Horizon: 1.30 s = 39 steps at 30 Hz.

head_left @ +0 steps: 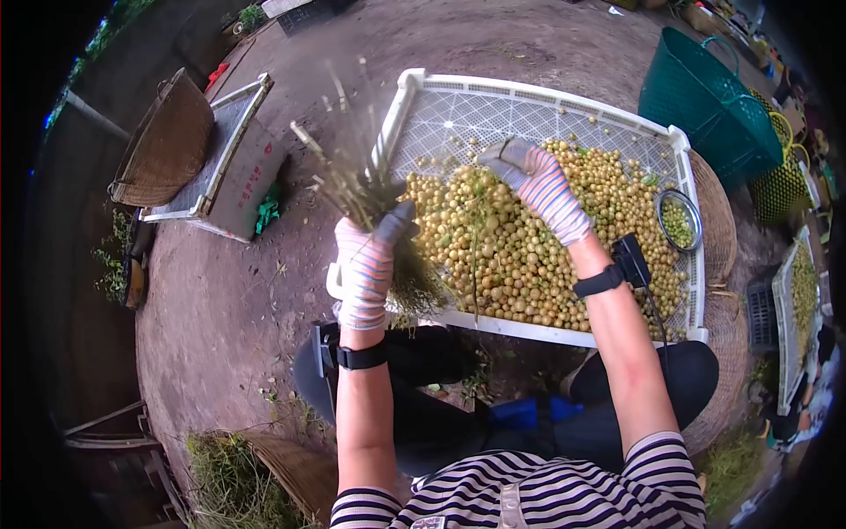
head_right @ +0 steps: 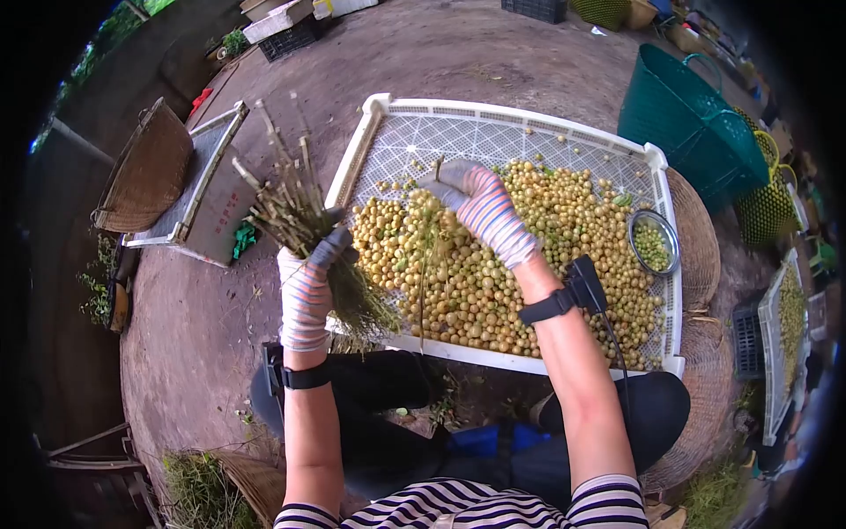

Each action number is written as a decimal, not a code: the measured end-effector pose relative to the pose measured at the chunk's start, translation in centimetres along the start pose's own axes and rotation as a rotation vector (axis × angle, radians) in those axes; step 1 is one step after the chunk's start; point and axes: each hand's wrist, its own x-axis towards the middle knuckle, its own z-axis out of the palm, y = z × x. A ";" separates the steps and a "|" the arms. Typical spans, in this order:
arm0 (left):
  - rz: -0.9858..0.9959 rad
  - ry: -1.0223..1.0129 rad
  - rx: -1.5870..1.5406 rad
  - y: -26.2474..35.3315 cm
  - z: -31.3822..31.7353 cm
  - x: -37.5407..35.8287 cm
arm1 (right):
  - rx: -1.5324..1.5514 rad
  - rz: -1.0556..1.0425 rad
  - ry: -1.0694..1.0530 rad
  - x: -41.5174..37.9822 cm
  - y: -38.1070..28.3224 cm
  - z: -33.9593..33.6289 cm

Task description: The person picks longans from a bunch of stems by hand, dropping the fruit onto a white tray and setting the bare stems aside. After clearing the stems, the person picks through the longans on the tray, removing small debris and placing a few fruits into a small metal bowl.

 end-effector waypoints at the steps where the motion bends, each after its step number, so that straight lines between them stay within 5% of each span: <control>1: -0.052 -0.024 0.035 -0.7 0.1 0.3 | 0.087 -0.014 0.027 0.1 -0.9 -0.5; 4: -0.081 -0.103 0.054 -1.4 1.5 0.3 | -0.514 -0.009 -0.107 0.8 -3.2 -1.8; 5: -0.090 -0.111 0.077 -1.5 1.9 0.2 | -0.201 0.050 0.015 0.6 -3.8 -1.8; 8: -0.083 -0.116 0.035 -0.9 3.2 -0.3 | -0.340 0.060 0.119 0.6 -6.1 -2.4; 16: -0.001 -0.251 0.076 -2.6 5.8 0.3 | -0.711 -0.324 -0.259 -1.5 -5.1 -1.0; 19: 0.064 -0.246 0.107 -3.4 6.3 0.1 | -0.877 0.016 -0.396 -1.7 -6.2 0.3; 26: 0.126 -0.160 0.102 -3.5 5.5 -0.2 | -0.589 0.063 -0.484 -2.7 -2.2 0.9; 34: 0.065 -0.093 -0.048 -3.5 6.4 -0.5 | -0.954 -0.098 -0.412 -3.6 -1.9 -0.3; 38: 0.108 -0.062 0.020 -2.7 6.6 -0.6 | -0.854 -0.251 -0.220 -4.0 2.0 -0.8; 39: 0.130 -0.074 -0.004 -2.6 6.3 -0.4 | -0.915 -0.129 -0.202 -4.1 1.7 -0.6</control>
